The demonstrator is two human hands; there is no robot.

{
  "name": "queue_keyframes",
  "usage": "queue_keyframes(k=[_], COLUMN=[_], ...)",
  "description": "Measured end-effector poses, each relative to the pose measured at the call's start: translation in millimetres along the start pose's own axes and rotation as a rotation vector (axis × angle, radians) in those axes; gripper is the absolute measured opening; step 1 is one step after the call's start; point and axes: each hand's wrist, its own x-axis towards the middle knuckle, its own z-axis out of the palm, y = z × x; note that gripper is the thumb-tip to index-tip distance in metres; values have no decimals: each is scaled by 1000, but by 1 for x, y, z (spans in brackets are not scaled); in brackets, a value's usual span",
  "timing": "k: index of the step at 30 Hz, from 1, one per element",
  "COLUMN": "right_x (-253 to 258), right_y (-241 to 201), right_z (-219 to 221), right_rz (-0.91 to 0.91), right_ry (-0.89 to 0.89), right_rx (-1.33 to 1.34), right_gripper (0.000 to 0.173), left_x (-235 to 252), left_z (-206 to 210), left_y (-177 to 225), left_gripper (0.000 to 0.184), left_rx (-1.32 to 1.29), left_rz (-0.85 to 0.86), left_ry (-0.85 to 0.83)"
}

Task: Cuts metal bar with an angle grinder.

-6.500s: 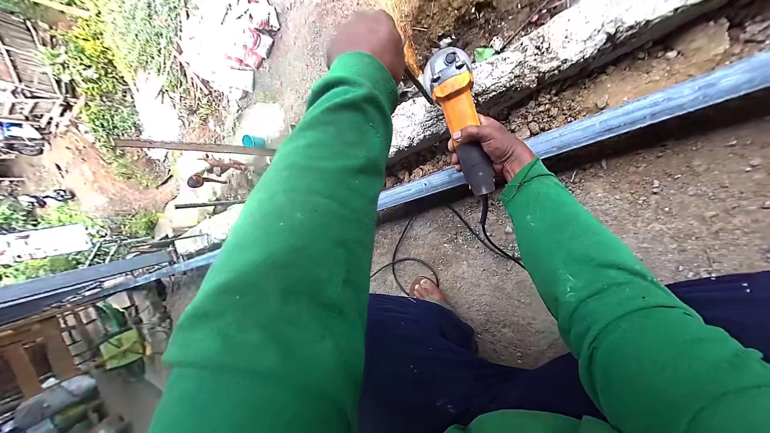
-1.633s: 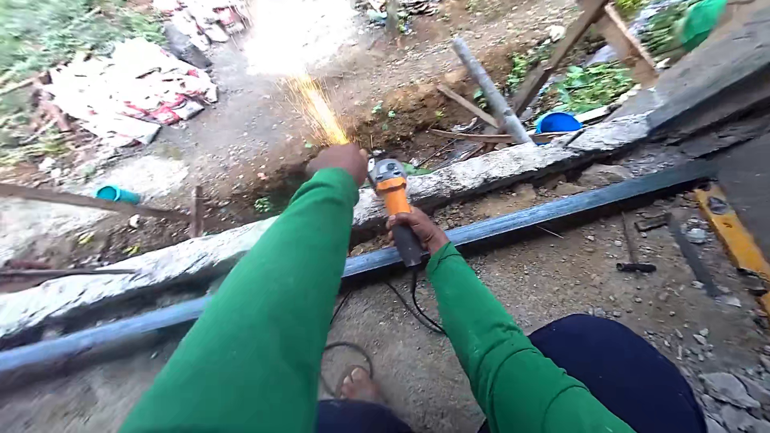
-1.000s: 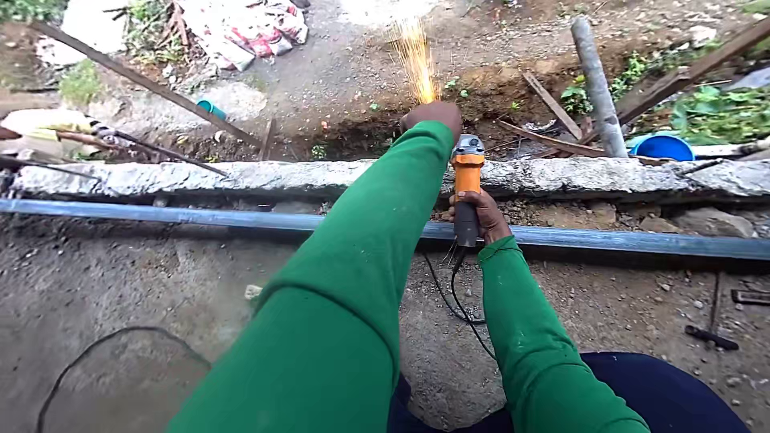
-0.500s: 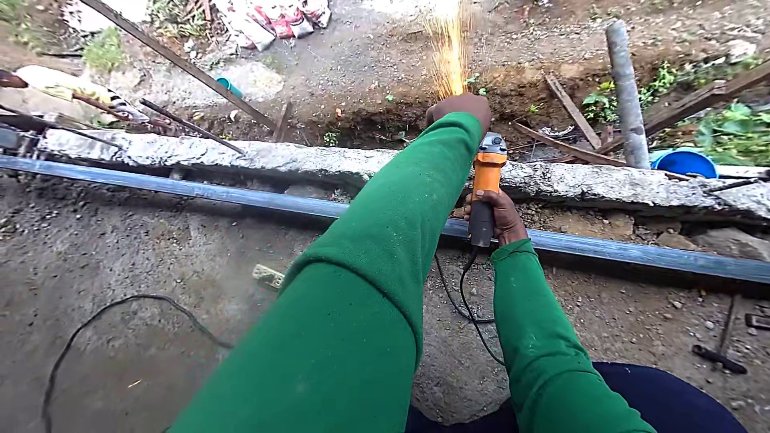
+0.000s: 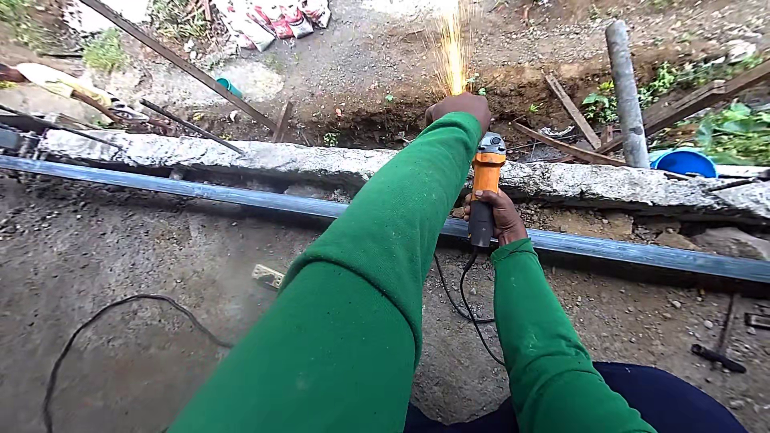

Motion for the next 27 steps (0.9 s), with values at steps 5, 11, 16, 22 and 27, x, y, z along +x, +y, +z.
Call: queue_keyframes(k=[5, 11, 16, 22, 27], right_x=[1, -3, -4, -4, -2], right_y=[1, 0, 0, -1, -1], right_z=[0, 3, 3, 3, 4], right_rz=[-3, -10, -12, -9, -6], right_ry=[6, 9, 7, 0, 4], right_rx=[9, -1, 16, 0, 11], right_gripper=[48, 44, 43, 43, 42], left_x=[0, 0, 1, 1, -2], left_z=[1, 1, 2, 2, 0], left_y=[0, 0, 0, 0, 0], left_gripper=[44, 45, 44, 44, 43], left_rx=[11, 7, 12, 16, 1], left_rz=[-1, -5, 0, 5, -2], left_ry=[5, 11, 7, 19, 9])
